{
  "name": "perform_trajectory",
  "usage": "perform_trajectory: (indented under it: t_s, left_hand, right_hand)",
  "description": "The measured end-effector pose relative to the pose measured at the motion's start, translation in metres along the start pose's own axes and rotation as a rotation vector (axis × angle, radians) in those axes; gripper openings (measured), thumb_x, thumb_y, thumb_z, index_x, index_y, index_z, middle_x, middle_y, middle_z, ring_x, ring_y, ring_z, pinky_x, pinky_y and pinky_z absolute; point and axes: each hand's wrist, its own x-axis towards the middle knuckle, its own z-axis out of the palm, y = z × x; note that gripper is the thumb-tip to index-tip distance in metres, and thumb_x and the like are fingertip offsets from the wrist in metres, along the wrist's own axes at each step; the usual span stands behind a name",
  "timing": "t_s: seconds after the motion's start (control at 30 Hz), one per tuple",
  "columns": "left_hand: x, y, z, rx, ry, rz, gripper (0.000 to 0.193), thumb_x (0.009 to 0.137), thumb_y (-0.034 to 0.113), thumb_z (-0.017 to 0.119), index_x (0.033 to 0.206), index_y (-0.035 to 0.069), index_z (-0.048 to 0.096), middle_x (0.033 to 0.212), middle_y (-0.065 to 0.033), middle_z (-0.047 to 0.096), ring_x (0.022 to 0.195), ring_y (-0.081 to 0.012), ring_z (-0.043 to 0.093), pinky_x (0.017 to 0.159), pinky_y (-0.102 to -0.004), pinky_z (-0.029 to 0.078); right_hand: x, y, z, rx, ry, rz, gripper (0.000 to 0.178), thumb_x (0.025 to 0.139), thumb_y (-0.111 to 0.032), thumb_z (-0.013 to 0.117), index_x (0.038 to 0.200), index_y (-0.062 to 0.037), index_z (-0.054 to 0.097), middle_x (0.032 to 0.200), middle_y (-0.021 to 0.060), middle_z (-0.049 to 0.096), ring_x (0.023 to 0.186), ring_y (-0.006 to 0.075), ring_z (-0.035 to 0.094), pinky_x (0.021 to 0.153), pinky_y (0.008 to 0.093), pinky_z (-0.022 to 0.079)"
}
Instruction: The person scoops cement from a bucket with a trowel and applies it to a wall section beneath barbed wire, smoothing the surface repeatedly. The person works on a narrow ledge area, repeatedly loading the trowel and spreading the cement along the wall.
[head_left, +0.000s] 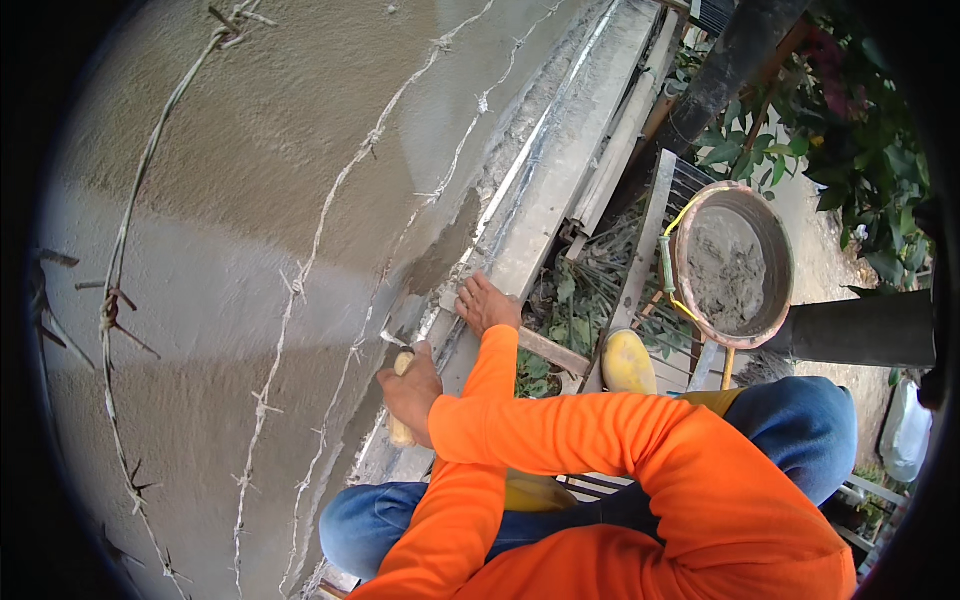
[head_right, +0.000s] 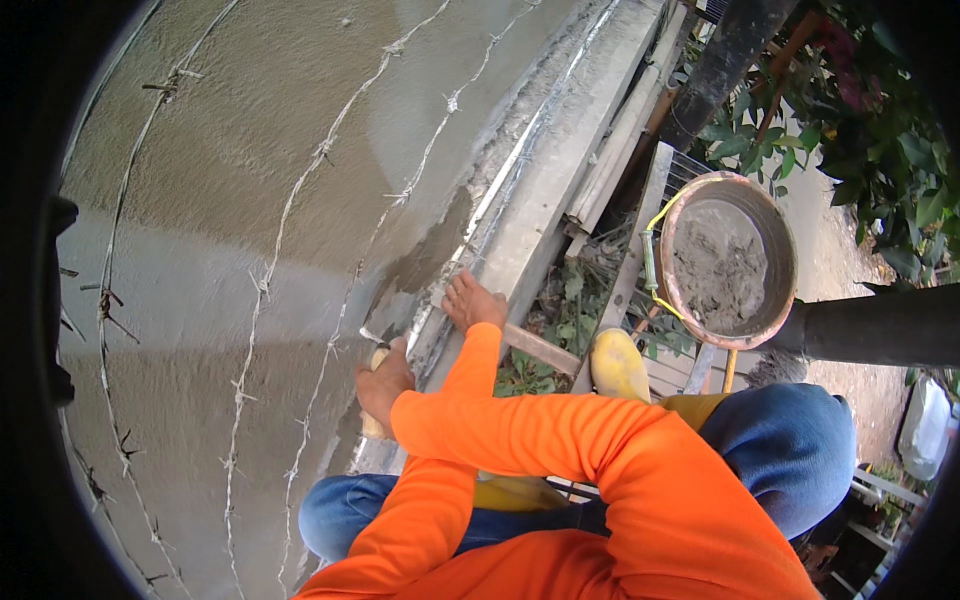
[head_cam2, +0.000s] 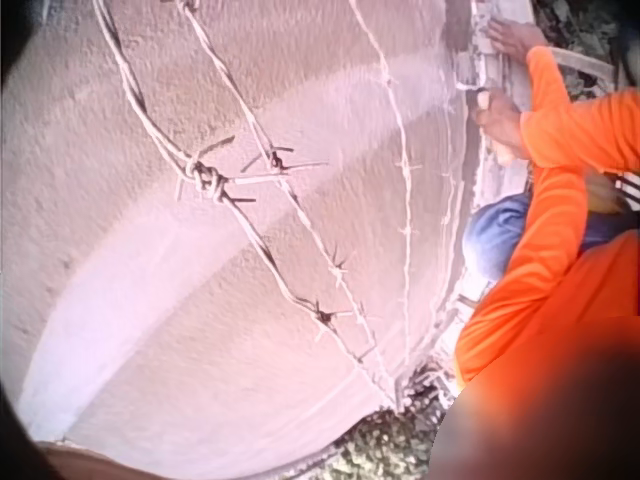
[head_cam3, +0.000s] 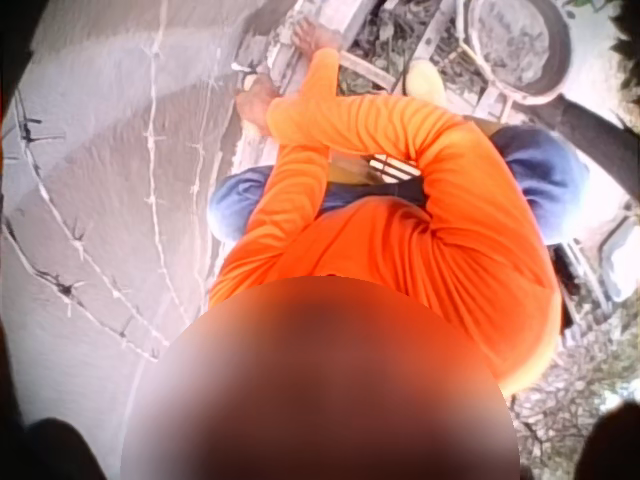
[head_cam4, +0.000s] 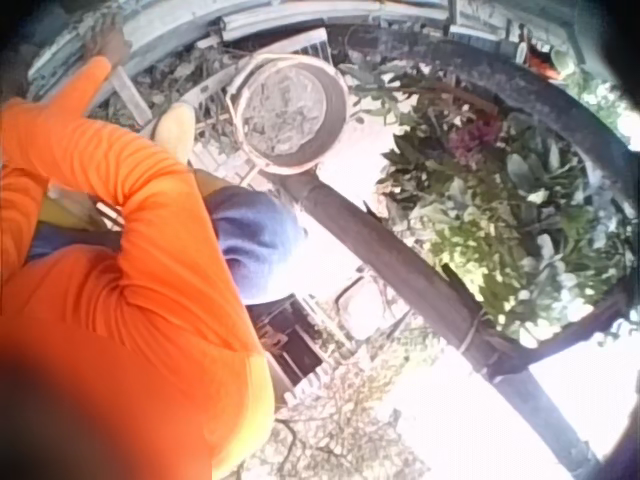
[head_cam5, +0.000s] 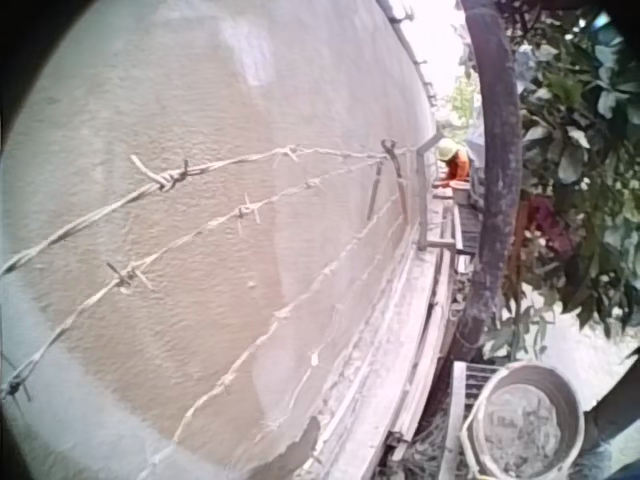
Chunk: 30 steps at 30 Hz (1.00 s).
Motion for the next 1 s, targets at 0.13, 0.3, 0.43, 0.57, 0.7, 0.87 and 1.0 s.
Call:
perform_trajectory:
  t_s: [0.13, 0.3, 0.43, 0.57, 0.7, 0.87, 1.0]
  left_hand:
    - [0.000, 0.001, 0.001, 0.026, 0.034, -0.003, 0.069, 0.077, 0.026, 0.081, 0.134, 0.007, 0.048, 0.133, -0.0121, 0.054, 0.133, -0.0302, 0.047, 0.115, -0.0459, 0.031]
    - [0.002, 0.000, 0.001, 0.010, 0.022, 0.002, 0.069, 0.077, 0.028, 0.081, 0.134, 0.007, 0.048, 0.132, -0.0122, 0.054, 0.133, -0.0299, 0.047, 0.114, -0.0460, 0.032]
    - [0.000, -0.002, 0.001, 0.025, 0.035, 0.026, 0.070, 0.077, 0.028, 0.081, 0.135, 0.006, 0.048, 0.132, -0.0123, 0.054, 0.132, -0.0299, 0.047, 0.114, -0.0458, 0.031]
    - [-0.002, -0.001, 0.003, 0.024, 0.064, 0.023, 0.070, 0.076, 0.027, 0.081, 0.135, 0.006, 0.048, 0.131, -0.0125, 0.055, 0.131, -0.0301, 0.048, 0.114, -0.0455, 0.031]
    - [-0.001, -0.001, 0.001, 0.025, 0.046, 0.022, 0.071, 0.076, 0.026, 0.080, 0.136, 0.006, 0.048, 0.130, -0.0128, 0.054, 0.130, -0.0305, 0.049, 0.113, -0.0451, 0.032]
    - [-0.004, 0.001, -0.002, 0.028, 0.032, 0.019, 0.070, 0.076, 0.026, 0.080, 0.135, 0.005, 0.049, 0.130, -0.0132, 0.054, 0.129, -0.0308, 0.048, 0.113, -0.0452, 0.033]
    - [-0.003, 0.000, -0.003, 0.028, 0.030, 0.040, 0.069, 0.076, 0.026, 0.080, 0.134, 0.005, 0.049, 0.130, -0.0136, 0.054, 0.129, -0.0312, 0.048, 0.113, -0.0457, 0.034]
  right_hand:
    - [0.010, 0.020, -0.008, 0.240, 0.000, 0.122, 0.046, 0.093, -0.013, 0.067, 0.129, -0.0040, 0.039, 0.093, 0.0152, 0.059, 0.070, 0.0267, 0.063, 0.055, 0.0440, 0.055]
    - [0.074, 0.017, 0.003, 0.409, 0.000, 0.270, 0.040, 0.094, -0.011, 0.068, 0.121, -0.0050, 0.040, 0.087, 0.0133, 0.056, 0.064, 0.0258, 0.061, 0.047, 0.0421, 0.052]
    - [0.082, 0.007, 0.001, 0.217, 0.073, 0.075, 0.039, 0.095, -0.013, 0.067, 0.122, -0.0041, 0.041, 0.088, 0.0147, 0.058, 0.064, 0.0268, 0.062, 0.048, 0.0428, 0.053]
    - [0.047, 0.012, -0.005, 0.068, 0.131, -0.055, 0.038, 0.094, -0.015, 0.067, 0.122, -0.0036, 0.043, 0.089, 0.0158, 0.060, 0.064, 0.0277, 0.063, 0.049, 0.0438, 0.053]
    - [0.052, 0.035, 0.000, 0.133, 0.174, -0.100, 0.038, 0.093, -0.016, 0.068, 0.119, -0.0038, 0.043, 0.089, 0.0160, 0.060, 0.065, 0.0295, 0.064, 0.051, 0.0468, 0.053]
    - [0.140, 0.062, -0.002, 0.501, 0.095, 0.158, 0.037, 0.092, -0.017, 0.070, 0.115, -0.0039, 0.044, 0.089, 0.0146, 0.060, 0.068, 0.0309, 0.064, 0.054, 0.0476, 0.054]
    - [0.177, 0.077, -0.007, 0.507, 0.118, 0.120, 0.028, 0.089, -0.015, 0.070, 0.109, -0.0040, 0.053, 0.088, 0.0144, 0.065, 0.074, 0.0313, 0.067, 0.068, 0.0470, 0.052]
